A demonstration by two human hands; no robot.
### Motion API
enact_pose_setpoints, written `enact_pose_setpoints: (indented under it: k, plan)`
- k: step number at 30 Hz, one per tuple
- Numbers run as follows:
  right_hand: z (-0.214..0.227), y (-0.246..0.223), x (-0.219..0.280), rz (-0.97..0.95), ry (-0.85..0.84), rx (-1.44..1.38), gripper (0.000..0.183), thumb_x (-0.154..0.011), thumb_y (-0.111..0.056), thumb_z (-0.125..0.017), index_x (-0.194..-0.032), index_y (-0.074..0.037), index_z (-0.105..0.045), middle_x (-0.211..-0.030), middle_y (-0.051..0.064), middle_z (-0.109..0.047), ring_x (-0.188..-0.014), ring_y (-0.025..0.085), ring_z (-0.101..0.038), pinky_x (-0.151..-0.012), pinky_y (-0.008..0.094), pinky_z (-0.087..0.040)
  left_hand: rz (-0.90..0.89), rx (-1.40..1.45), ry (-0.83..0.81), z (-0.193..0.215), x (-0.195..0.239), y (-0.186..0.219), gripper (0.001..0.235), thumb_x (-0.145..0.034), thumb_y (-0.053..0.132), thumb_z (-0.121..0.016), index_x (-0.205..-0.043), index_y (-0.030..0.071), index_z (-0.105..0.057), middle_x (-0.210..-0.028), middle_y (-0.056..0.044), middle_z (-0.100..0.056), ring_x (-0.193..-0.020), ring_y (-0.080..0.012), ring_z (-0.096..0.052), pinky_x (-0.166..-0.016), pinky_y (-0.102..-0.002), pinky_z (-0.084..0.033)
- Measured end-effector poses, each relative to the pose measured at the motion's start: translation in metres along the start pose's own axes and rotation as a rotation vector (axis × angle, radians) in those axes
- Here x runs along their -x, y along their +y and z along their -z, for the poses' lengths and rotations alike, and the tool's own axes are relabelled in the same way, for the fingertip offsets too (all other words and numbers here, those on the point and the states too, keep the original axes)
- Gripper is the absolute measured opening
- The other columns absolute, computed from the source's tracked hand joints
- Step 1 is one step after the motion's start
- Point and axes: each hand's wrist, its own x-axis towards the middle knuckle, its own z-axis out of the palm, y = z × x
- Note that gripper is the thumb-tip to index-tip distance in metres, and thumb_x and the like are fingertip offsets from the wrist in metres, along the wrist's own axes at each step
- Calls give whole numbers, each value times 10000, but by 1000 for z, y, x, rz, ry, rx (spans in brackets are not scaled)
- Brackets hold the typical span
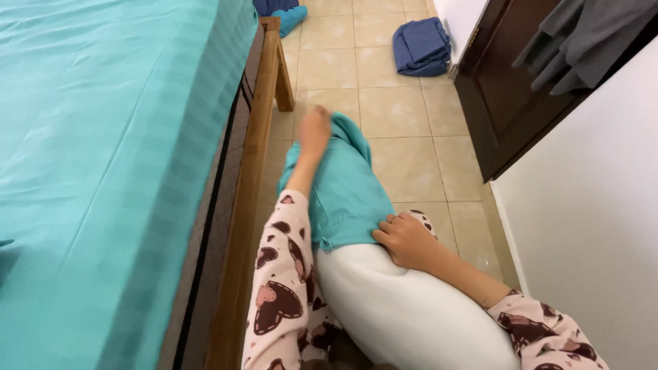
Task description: The person puts a turquoise striped case onto a long white bolster.
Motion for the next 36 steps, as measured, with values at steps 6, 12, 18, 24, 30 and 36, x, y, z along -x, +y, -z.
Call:
enact_pose_setpoints:
  k: [6,12,18,24,30,36]
  plan:
    - [-1,4,4,-30,28,-56,99,-745,-90,-685,-823,-83,-623,-756,68,-584,-789,274,-594,-656,407,-447,423,-448,84,102,3,-93,393,-791,111,-738,-1140,-3,-597,-1113,-251,-636,-1030,-454,-612,-708,-525,-528]
    - [6,4,-11,-127,92,-328,180,-736,-69,-718,-874,-44,-604,-842,110,-617,-824,332,-596,-679,437,-468,-154,97,-153,139,58,32,265,-839,328,-841,-965,111,-755,-1102,-91,-661,-1092,-326,-592,-931,-498,-467]
    - [3,4,-14,-167,44,-385,167,-807,-97,-740,-878,-49,-596,-859,116,-621,-849,340,-607,-705,438,-483,-449,-100,-81,115,108,85,149,-838,184,-788,-819,81,-683,-898,-61,-612,-924,-272,-599,-811,-445,-449]
    - [-38,41,15,-431,-12,-798,187,-815,-53,-745,-881,-36,-571,-852,106,-587,-804,241,-578,-741,370,-495,-538,150,-112,161,139,157,178,-845,102,-756,-761,60,-605,-852,-84,-564,-850,-289,-565,-746,-418,-468]
    - [-11,86,11,-329,-167,-1399,372,-849,-137,-764,-1197,-74,-650,-1132,72,-664,-1055,162,-613,-913,328,-502,-600,271,-243,188,176,183,84,-841,89,-748,-827,56,-672,-866,-70,-590,-838,-267,-585,-789,-384,-500]
    - [-61,74,-21,-362,348,-935,140,-917,-83,-728,-1030,-11,-688,-1109,69,-680,-1066,169,-638,-963,313,-496,-561,213,-203,180,177,169,113,-887,100,-806,-878,53,-704,-920,-53,-653,-856,-261,-625,-834,-366,-513]
